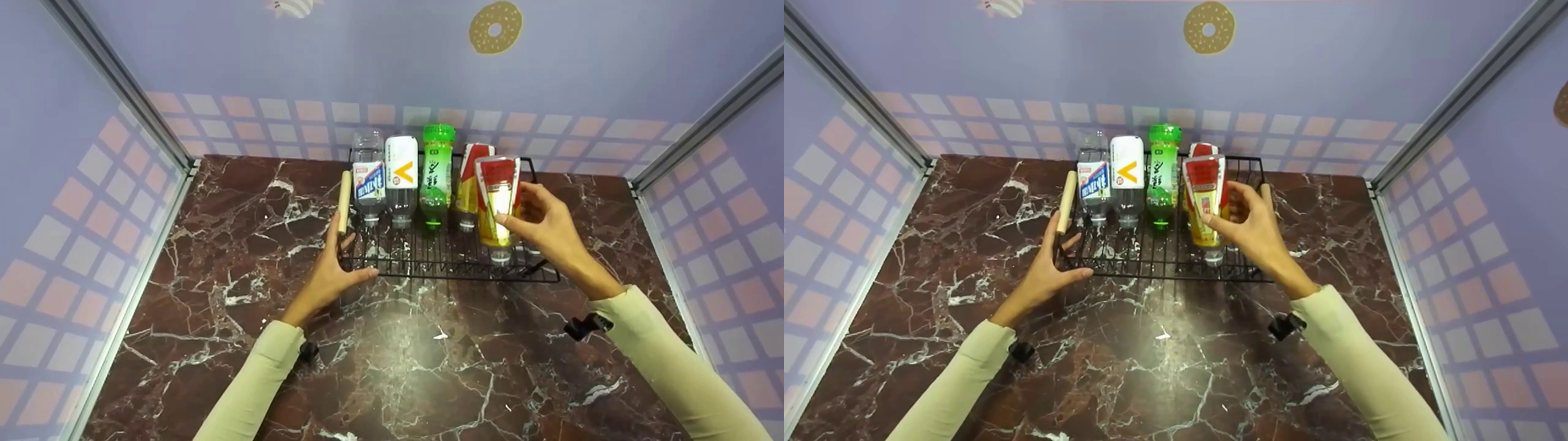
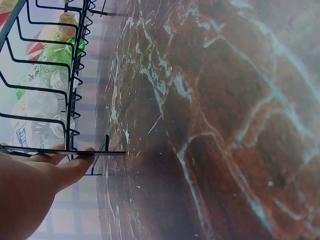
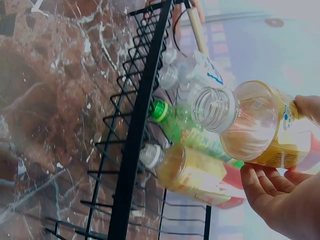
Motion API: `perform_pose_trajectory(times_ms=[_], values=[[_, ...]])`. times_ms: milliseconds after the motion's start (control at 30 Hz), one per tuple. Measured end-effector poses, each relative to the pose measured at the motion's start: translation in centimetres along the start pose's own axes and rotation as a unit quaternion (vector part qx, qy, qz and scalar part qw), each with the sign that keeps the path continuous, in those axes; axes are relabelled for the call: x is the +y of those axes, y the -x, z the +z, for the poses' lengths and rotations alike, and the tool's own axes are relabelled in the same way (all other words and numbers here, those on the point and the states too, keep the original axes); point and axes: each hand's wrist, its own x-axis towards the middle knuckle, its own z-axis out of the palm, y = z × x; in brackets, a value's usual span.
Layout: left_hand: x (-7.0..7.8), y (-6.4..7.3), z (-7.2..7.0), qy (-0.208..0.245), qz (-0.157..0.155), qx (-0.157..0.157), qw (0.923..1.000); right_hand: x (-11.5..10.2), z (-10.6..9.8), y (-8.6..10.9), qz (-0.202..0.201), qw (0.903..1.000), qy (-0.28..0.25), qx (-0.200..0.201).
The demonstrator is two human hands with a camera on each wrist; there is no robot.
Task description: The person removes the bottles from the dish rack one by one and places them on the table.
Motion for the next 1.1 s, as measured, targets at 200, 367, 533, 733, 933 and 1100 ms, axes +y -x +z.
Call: perform_pose_trajectory(times_ms=[200, 367, 533, 733, 933, 1100], values=[[0.0, 0.0, 0.0, 0.009, 0.004, 0.001, 1.0000, -0.6, 1.1, 0.9, -0.017, 0.9997, -0.012, -0.013], [0.0, 0.0, 0.0, 0.014, 0.010, -0.002, 0.9998, -0.9, 1.9, 1.5, -0.014, 0.9994, -0.021, -0.026], [-0.1, 0.0, 0.0, 0.016, 0.010, -0.004, 0.9998, -0.9, 2.6, 1.9, -0.015, 0.9992, -0.019, -0.030], [-0.2, 0.0, 0.1, 0.010, 0.005, -0.001, 0.9999, -0.7, 3.1, 2.3, -0.015, 0.9987, -0.010, -0.048], [-0.2, 0.2, -0.1, 0.015, 0.003, 0.000, 0.9999, -0.5, 3.5, 2.5, -0.018, 0.9983, -0.006, -0.055], [-0.1, 0.0, -0.1, 0.012, 0.004, -0.004, 0.9999, -0.6, 3.5, 2.5, -0.023, 0.9982, 0.001, -0.055]])
